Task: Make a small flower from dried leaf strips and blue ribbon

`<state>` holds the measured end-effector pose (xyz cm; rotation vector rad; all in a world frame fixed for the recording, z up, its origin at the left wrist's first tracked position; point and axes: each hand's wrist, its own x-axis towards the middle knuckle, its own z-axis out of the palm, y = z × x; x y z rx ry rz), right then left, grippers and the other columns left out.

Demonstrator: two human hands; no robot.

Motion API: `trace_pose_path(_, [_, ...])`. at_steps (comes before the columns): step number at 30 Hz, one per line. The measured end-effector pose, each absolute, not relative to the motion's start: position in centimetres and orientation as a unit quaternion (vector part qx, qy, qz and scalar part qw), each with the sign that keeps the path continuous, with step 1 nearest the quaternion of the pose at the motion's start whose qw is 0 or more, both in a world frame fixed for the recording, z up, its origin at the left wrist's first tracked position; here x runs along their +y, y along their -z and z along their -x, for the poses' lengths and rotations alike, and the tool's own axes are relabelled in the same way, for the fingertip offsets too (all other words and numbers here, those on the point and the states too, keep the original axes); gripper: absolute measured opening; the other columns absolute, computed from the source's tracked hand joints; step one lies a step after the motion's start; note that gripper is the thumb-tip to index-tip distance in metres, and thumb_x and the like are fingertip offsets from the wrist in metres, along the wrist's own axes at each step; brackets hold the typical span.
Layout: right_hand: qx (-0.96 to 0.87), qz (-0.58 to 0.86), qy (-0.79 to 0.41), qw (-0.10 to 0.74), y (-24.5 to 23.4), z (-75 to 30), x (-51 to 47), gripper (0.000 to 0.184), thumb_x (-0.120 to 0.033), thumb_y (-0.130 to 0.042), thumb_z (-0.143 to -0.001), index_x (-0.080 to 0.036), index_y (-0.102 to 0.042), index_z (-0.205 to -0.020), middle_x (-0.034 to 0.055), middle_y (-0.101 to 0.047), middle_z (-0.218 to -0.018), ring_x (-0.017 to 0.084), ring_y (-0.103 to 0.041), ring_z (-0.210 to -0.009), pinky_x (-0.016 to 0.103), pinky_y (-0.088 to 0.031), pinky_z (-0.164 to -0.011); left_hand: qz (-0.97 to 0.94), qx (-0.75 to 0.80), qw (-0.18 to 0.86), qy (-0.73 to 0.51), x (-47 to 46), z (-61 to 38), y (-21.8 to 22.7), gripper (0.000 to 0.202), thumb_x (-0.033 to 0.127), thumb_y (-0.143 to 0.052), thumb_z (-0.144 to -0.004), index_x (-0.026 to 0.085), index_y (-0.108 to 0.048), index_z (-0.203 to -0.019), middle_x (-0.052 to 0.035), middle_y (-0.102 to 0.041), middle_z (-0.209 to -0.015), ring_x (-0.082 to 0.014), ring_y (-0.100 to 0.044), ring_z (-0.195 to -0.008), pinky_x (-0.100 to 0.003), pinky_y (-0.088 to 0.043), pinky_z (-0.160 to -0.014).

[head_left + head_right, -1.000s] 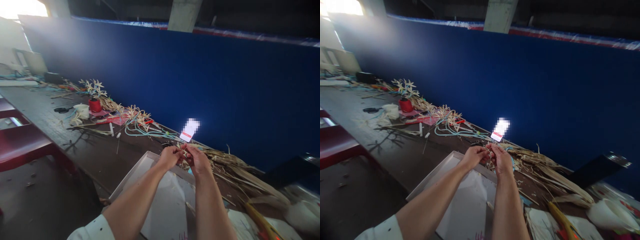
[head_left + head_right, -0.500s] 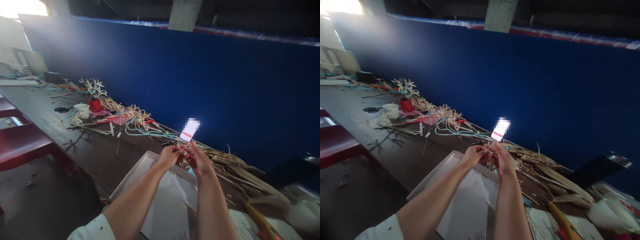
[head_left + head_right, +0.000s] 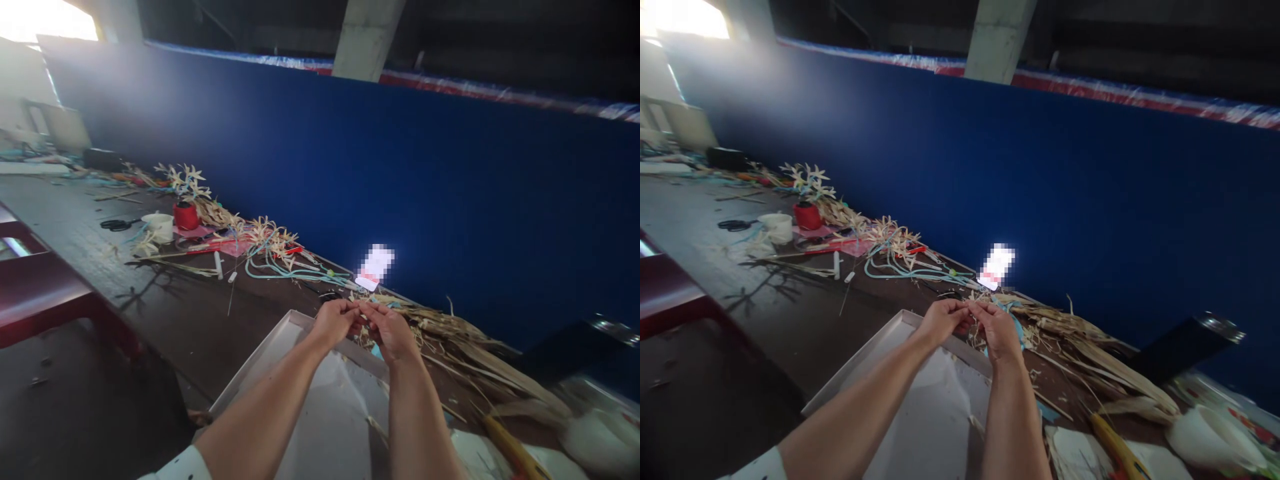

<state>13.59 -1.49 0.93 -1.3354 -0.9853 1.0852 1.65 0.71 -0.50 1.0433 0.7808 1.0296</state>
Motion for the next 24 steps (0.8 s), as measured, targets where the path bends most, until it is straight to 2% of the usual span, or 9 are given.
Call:
trace_pose_path(6, [-0.391, 0.565, -0.459, 0.563, -1.0, -13.3, -1.4, 0.039, -0.039, -0.080, -0.049, -0.014, -0.070, -0.078, -0.0015, -0.055, -0.055, 0.004, -0.032, -0.041, 0.019, -0.021, -0.038, -0.484, 0.354, 0.657, -0.457, 0.8, -1.7, 0.9, 0.013, 0.021, -0.059, -0.079, 0.010, -0.065, -0.077, -0.0018, -0.064, -0.062, -0.0067, -0.055, -0.050, -0.018, -0.048, -0.051])
trace_pose_path(17, [-0.398, 0.572, -0.441, 0.566, -0.6, -13.7, -1.2, 0.039, -0.041, -0.079, -0.049, -0.014, -0.068, -0.074, -0.0025, -0.051, -0.049, 0.005, -0.030, -0.039, 0.020, -0.018, -0.039, -0.558, 0.316, 0.627, -0.443, 0.8, -1.6, 1.5, 0.023, 0.031, -0.058, -0.076, 0.011, -0.067, -0.083, -0.0018, -0.063, -0.066, -0.0082, -0.054, -0.053, -0.021, -0.048, -0.056])
trace_pose_path(21, [-0.404, 0.572, -0.446, 0.558, -0.7, -13.6, -1.3, 0.037, -0.040, -0.078, -0.050, -0.013, -0.069, -0.074, -0.0017, -0.052, -0.050, 0.005, -0.031, -0.040, 0.021, -0.018, -0.038, -0.619, 0.372, 0.538, -0.435, 0.7, -1.4, 1.7, 0.024, 0.031, -0.055, -0.075, 0.013, -0.069, -0.083, -0.0011, -0.063, -0.065, -0.0099, -0.054, -0.054, -0.020, -0.043, -0.053])
trace_pose_path(24, [-0.400, 0.574, -0.448, 0.557, -0.8, -13.4, -1.4, 0.035, -0.039, -0.078, -0.050, -0.014, -0.068, -0.072, -0.0041, -0.045, -0.045, 0.005, -0.030, -0.039, 0.021, -0.018, -0.037, -0.666, 0.423, 0.443, -0.425, 0.6, -1.2, 1.7, 0.025, 0.032, -0.051, -0.076, 0.015, -0.069, -0.077, -0.0011, -0.064, -0.066, -0.0112, -0.054, -0.057, -0.019, -0.039, -0.053])
